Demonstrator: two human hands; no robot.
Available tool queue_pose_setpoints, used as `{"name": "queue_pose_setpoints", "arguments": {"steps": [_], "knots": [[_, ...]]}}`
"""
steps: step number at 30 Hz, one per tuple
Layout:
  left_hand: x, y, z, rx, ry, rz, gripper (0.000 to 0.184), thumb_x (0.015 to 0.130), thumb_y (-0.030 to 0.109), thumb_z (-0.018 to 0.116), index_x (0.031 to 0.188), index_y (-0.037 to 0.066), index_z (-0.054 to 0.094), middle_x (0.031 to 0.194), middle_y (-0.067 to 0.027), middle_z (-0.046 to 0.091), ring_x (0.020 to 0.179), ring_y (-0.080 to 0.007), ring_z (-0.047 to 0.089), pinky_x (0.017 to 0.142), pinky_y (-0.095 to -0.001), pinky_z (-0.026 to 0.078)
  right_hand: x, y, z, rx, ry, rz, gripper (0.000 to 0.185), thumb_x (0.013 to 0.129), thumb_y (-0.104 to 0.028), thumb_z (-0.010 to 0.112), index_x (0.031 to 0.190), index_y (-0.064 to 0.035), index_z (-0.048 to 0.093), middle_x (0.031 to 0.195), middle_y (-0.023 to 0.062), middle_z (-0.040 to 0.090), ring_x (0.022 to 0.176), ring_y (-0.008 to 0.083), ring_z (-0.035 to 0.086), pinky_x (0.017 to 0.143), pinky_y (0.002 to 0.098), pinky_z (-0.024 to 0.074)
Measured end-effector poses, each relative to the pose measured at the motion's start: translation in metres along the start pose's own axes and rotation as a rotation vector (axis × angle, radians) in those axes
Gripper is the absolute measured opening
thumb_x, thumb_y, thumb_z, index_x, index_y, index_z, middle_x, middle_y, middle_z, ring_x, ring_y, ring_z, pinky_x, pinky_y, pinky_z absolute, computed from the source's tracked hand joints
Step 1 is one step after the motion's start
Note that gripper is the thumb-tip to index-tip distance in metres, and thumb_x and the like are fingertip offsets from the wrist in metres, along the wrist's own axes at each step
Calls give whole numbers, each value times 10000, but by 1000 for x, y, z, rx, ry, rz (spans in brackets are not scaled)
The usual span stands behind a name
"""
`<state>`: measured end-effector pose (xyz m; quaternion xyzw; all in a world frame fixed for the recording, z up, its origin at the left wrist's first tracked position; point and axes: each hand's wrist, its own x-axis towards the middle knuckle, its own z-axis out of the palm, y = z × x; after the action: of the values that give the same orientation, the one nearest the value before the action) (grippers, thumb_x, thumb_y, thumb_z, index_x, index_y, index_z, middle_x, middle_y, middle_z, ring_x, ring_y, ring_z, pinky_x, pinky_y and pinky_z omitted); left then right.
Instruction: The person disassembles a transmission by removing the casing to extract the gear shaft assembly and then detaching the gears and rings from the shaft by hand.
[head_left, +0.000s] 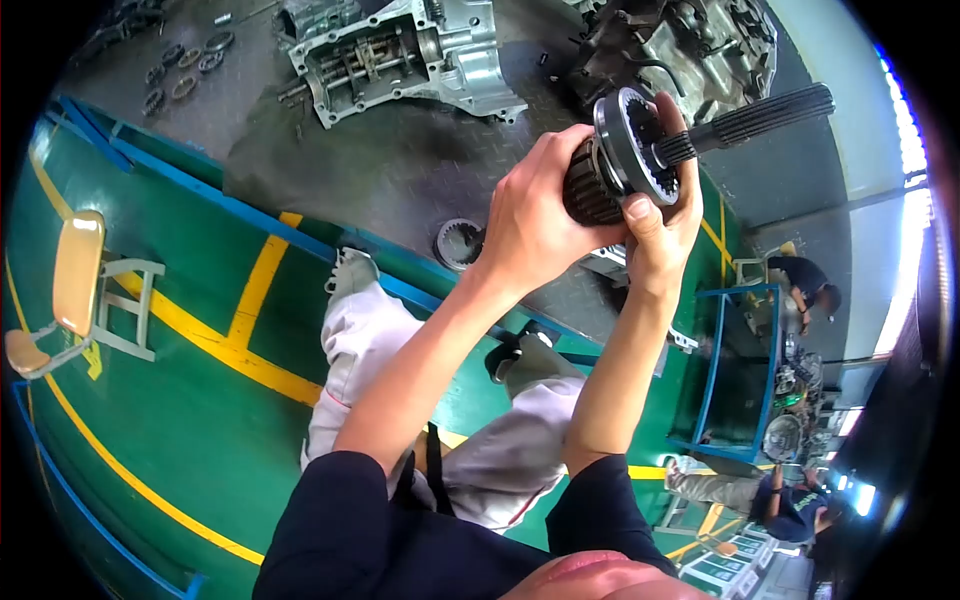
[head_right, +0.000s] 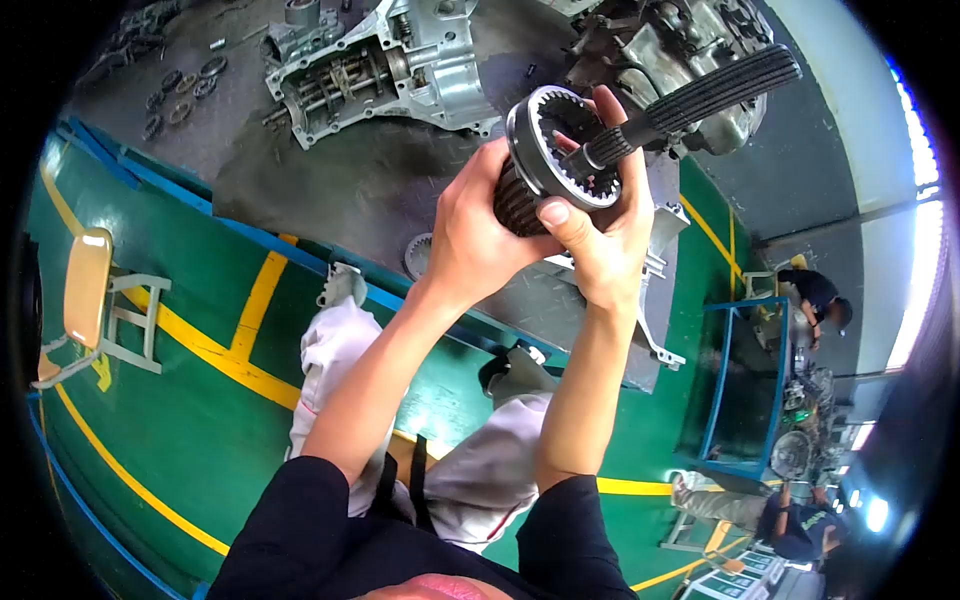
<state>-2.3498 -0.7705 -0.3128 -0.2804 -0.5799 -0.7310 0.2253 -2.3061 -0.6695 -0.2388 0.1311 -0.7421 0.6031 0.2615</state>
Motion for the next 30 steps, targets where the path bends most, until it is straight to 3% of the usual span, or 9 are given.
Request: {"name": "queue_pose_setpoints", "arguments": {"steps": [8,13,15,18,22,24,27,30], "knots": [[4,0,-12,-8,70,-50,770,615,287,900,1251,41,544,1128,-165,647,1006,-369,667,828,-449,552,-4,18,-3,-37,4,5,1096,662,-417,915,1476,77,373,1361,186,539,1267,274,540,1101,387,408],[6,-4,-18,-15,82,-62,805,608,284,909,1262,5,531,1126,-171,647,999,-364,676,837,-441,557,-7,23,2,-49,38,17,1095,680,-405,907,1485,83,348,1354,194,541,1250,274,548,1085,379,419],[7,-1,-21,-56,86,-124,777,611,196,928,1264,33,539,1141,-146,680,1056,-283,679,918,-381,532,-5,23,7,-48,43,25,1097,682,-403,907,1487,83,342,1351,197,542,1249,274,549,1082,381,423],[8,-1,-24,-77,90,-151,785,612,193,924,1272,29,533,1146,-147,678,1059,-273,677,918,-373,530,-3,21,14,-17,25,27,1092,692,-396,903,1488,87,333,1367,199,529,1249,274,549,1083,383,426],[8,-3,-27,-67,95,-141,791,607,187,921,1276,25,531,1138,-156,682,1058,-274,679,918,-370,528,-3,19,17,-19,18,18,1089,690,-343,914,1493,87,318,1389,198,509,1251,277,548,1096,395,418],[8,-4,-28,-32,79,-87,790,617,256,906,1262,2,528,1150,-181,654,1032,-363,673,868,-428,554,-2,16,20,-17,21,26,1089,686,-320,919,1494,88,313,1392,196,506,1254,277,547,1104,403,412],[8,-3,-27,-73,71,-97,768,621,240,897,1259,17,535,1154,-180,656,1038,-368,671,872,-428,551,-1,11,23,-49,30,-5,1135,650,-268,942,1515,59,284,1378,188,508,1257,274,542,1108,413,407],[8,-9,-24,-92,66,-72,741,626,225,890,1253,33,545,1147,-177,666,1040,-371,673,877,-420,548,-1,6,24,-151,25,-68,1276,595,-233,968,1565,-20,166,1370,181,491,1249,277,543,1103,415,414]]}}
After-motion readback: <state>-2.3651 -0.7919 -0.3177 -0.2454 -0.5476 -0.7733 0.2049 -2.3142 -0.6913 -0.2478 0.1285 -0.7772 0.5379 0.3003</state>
